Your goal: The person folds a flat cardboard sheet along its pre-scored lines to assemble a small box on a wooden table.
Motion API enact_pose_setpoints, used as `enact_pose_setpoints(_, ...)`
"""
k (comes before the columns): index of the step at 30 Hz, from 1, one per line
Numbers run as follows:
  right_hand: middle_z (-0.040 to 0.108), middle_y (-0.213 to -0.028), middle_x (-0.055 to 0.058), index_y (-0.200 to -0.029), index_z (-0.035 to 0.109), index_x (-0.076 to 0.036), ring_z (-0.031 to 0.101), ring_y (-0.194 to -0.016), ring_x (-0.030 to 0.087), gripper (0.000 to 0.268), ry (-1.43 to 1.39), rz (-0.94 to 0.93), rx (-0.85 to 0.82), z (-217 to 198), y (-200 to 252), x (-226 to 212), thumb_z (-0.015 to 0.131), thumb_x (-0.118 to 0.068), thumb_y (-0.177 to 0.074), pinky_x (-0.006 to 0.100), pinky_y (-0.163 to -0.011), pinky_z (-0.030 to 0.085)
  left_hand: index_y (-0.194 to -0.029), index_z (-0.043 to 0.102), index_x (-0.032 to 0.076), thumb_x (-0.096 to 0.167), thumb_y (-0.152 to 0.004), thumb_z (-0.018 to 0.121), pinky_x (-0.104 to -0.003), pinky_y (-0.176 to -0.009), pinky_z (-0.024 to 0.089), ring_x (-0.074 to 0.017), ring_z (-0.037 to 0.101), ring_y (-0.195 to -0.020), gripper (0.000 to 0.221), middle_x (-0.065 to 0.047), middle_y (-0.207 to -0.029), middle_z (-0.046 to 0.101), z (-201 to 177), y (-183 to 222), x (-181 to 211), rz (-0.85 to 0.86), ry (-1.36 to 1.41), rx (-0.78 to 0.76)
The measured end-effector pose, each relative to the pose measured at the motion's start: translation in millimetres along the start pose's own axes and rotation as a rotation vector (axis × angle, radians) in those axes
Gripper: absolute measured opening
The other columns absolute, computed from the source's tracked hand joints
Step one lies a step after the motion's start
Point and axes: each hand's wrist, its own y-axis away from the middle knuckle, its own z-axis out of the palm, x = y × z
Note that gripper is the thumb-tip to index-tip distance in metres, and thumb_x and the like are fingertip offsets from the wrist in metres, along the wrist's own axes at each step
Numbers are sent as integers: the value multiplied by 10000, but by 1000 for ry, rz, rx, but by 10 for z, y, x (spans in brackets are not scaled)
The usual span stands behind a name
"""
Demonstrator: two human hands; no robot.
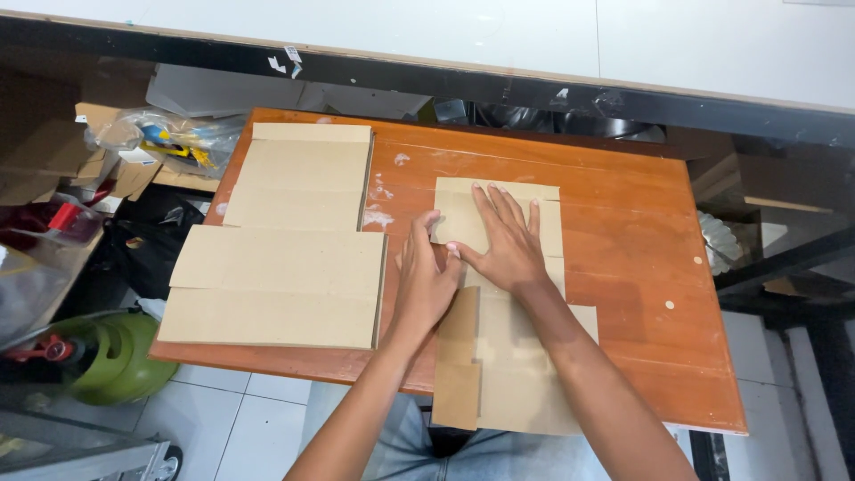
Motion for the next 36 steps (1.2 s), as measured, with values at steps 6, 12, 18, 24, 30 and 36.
enact_pose_setpoints(6, 164, -1739, 33, -1638, 221, -389, 71, -1611, 189, 805, 90, -21, -64, -62, 36, -58, 437, -738, -945, 577, -1283, -63, -1514, 356, 66, 14, -919, 550, -443, -1077, 451, -370, 569, -1326, 628, -272, -1470, 531, 88, -198, -425, 8, 225, 114)
enact_pose_setpoints(12, 154, -1741, -20, -1636, 247, -361, 77, -1605, 159, 715, 145, -70, -128, -28, 41, -110, 292, -692, -1004, 537, -1295, -59, -1534, 410, 19, -24, -892, 588, -420, -994, 558, -377, 629, -1265, 668, -281, -1421, 589, 53, -244, -252, -48, 106, 110)
enact_pose_setpoints(18, 251, -1710, -8, -1648, 257, -247, 143, -1591, 175, 715, -66, -122, -72, 71, -48, 104, 274, -621, -1038, 492, -1305, -36, -1562, 406, 65, 117, -972, 480, -460, -1065, 470, -351, 562, -1345, 597, -182, -1400, 649, 8, -26, 7, 13, 66, -32)
enact_pose_setpoints(24, 316, -1687, -15, -1611, 346, -351, 194, -1582, 221, 548, -18, -186, -12, 118, -6, 154, 255, -482, -1086, 540, -1301, 31, -1410, 578, 136, 257, -1056, 414, -397, -991, 437, -210, 613, -1230, 408, -72, -1142, 771, 155, -65, -208, 194, -300, -59)
enact_pose_setpoints(30, 351, -1673, 18, -1549, 470, -345, 212, -1582, 244, 523, -30, -167, 8, 113, -29, 108, 283, -506, -1088, 546, -1295, 46, -1552, 358, -49, 324, -1090, 349, -559, -1255, 78, -382, 258, -1539, 594, -240, -1583, 429, -7, 58, -103, 194, -400, -115)
enact_pose_setpoints(36, 379, -1660, 30, -1536, 498, -300, 230, -1578, 236, 633, -134, -133, -13, 36, -13, 74, 138, -546, -1078, 533, -1297, 30, -1592, 302, 2, 448, -1091, 277, -582, -1259, -13, -359, 158, -1574, 671, -235, -1669, 255, 60, 117, -159, 156, -563, -197)
